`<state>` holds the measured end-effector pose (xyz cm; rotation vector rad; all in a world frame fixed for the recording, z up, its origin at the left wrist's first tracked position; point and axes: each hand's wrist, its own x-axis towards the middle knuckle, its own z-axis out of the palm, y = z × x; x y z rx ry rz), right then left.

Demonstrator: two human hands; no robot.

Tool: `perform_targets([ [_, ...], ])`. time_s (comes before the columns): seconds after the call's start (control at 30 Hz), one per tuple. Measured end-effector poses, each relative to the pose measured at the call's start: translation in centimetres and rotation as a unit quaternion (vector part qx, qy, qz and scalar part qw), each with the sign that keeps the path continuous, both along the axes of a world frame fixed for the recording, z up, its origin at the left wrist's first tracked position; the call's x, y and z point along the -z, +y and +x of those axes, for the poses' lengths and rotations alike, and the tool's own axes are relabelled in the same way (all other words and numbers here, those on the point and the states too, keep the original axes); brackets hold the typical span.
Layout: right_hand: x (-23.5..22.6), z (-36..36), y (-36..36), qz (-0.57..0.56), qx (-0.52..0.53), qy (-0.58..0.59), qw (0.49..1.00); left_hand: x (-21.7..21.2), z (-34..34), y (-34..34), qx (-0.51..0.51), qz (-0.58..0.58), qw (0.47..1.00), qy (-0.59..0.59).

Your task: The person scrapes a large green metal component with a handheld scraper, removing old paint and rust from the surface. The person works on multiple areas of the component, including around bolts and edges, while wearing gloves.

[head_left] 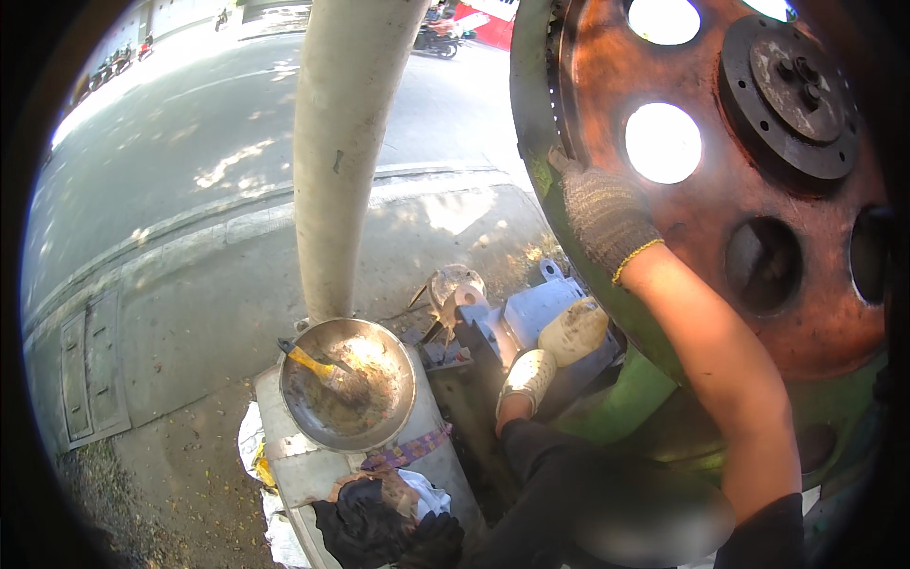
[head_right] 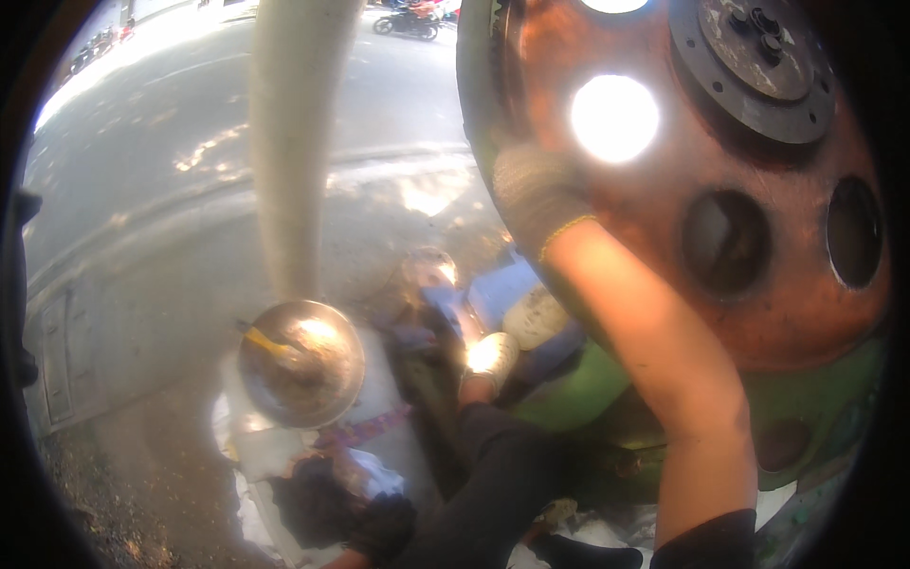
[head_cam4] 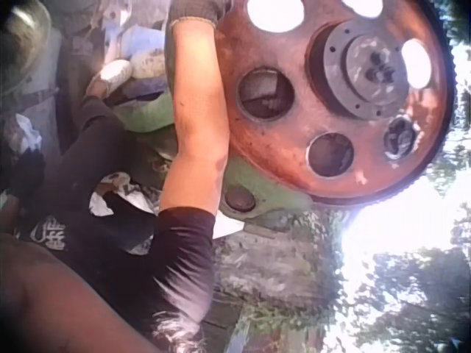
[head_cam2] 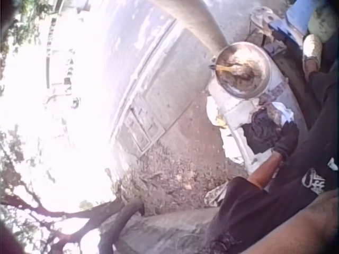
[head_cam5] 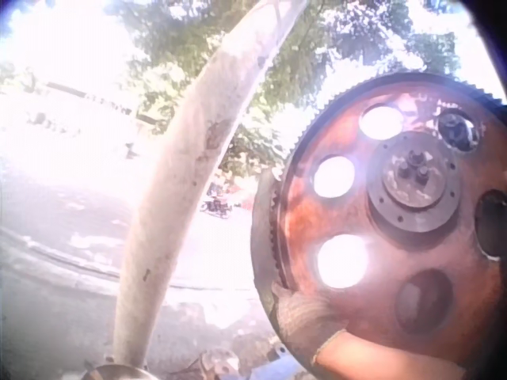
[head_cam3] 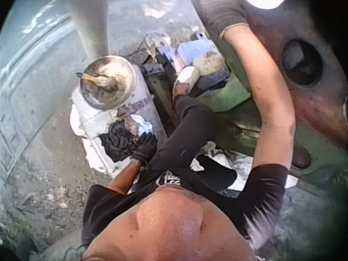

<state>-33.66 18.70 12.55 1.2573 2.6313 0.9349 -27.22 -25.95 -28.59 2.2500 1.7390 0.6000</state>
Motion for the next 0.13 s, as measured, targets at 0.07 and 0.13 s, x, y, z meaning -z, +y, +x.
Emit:
perform_targets([
  [0.07, 0.0, -1.1, -0.6, 0.002, -0.001, -0.015, 1.000, 0.7, 0.3, -0.1, 0.003, 0.010, 0.999, 0.048],
  [0.13, 0.4, -3.0, -1.2, -0.003, 0.003, -0.086, 0.996, 2.6, -1.0, -0.8, 0.001, 0.013, 0.997, 0.077],
])
